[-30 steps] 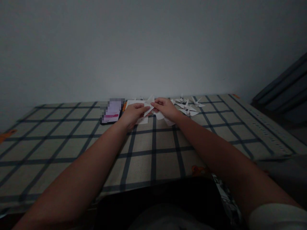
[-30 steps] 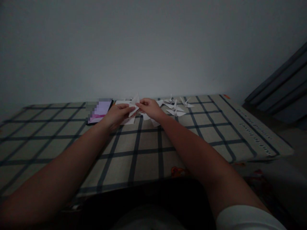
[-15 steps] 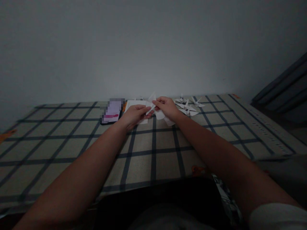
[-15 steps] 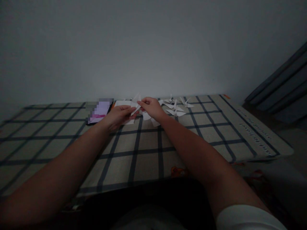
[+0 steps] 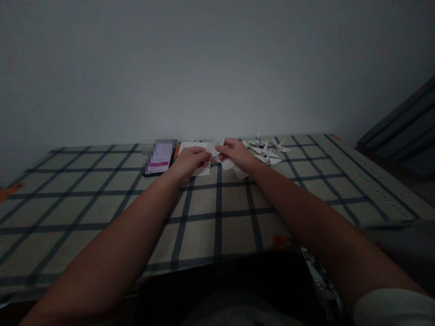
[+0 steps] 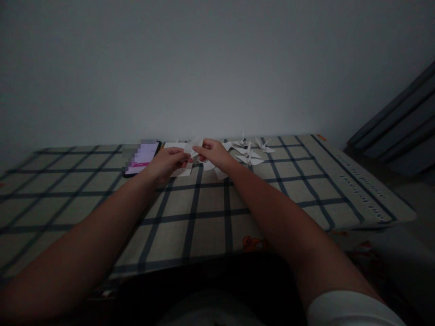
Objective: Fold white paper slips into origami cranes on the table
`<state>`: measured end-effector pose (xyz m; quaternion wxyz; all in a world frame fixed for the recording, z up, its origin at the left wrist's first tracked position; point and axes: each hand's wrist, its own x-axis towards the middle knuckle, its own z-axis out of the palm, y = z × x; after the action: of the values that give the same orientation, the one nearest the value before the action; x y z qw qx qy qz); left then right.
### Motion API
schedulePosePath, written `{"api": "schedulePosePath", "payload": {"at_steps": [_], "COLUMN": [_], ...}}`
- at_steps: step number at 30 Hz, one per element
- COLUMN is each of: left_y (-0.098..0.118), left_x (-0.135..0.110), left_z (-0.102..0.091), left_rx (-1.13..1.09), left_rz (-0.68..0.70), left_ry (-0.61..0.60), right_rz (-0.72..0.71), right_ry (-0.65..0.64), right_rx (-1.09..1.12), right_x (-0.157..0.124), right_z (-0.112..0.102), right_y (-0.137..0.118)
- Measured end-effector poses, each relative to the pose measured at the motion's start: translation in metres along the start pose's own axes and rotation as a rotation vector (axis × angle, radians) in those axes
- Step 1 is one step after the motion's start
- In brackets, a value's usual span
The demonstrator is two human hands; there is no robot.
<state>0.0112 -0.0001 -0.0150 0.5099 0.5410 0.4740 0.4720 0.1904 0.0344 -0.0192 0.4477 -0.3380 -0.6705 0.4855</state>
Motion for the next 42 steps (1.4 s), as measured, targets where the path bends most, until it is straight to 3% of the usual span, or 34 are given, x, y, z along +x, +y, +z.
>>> {"api": "schedulePosePath", "payload": {"at_steps": [10, 17, 21, 30, 37, 42], "left_y": [-0.004, 0.006, 0.001, -0.003, -0.004, -0.008], "left_x": [0.004, -0.001, 0.002, 0.005, 0.003, 0.007], "left_z": [0.001, -0.001, -0.001, 0.002, 0.003, -0.001], "left_rx": [-0.123, -0.042, -0.126, -0.107, -0.048, 0.044], "left_rz": [-0.038, -0.031, 0.022, 0.132, 0.097, 0.113], "left_ry": [-0.016, -0.026, 0.022, 0.147, 0.106, 0.197], "right_rz": [0.087, 0.094, 0.098, 0.064, 0.047, 0.006], "right_ry": [0.161, 0.108, 0.158, 0.028, 0.021, -0.011], "right_rx": [0.001, -0.045, -0.050, 0.104, 0.128, 0.042], "right_x": [0.000, -0.002, -0.002, -0.004, -0.001, 0.000], "right_z": [0.000, -0.002, 0.000, 0.003, 0.001, 0.000], "right_y": [-0.009, -0.008, -0.010, -0.006, 0.003, 0.006]}}
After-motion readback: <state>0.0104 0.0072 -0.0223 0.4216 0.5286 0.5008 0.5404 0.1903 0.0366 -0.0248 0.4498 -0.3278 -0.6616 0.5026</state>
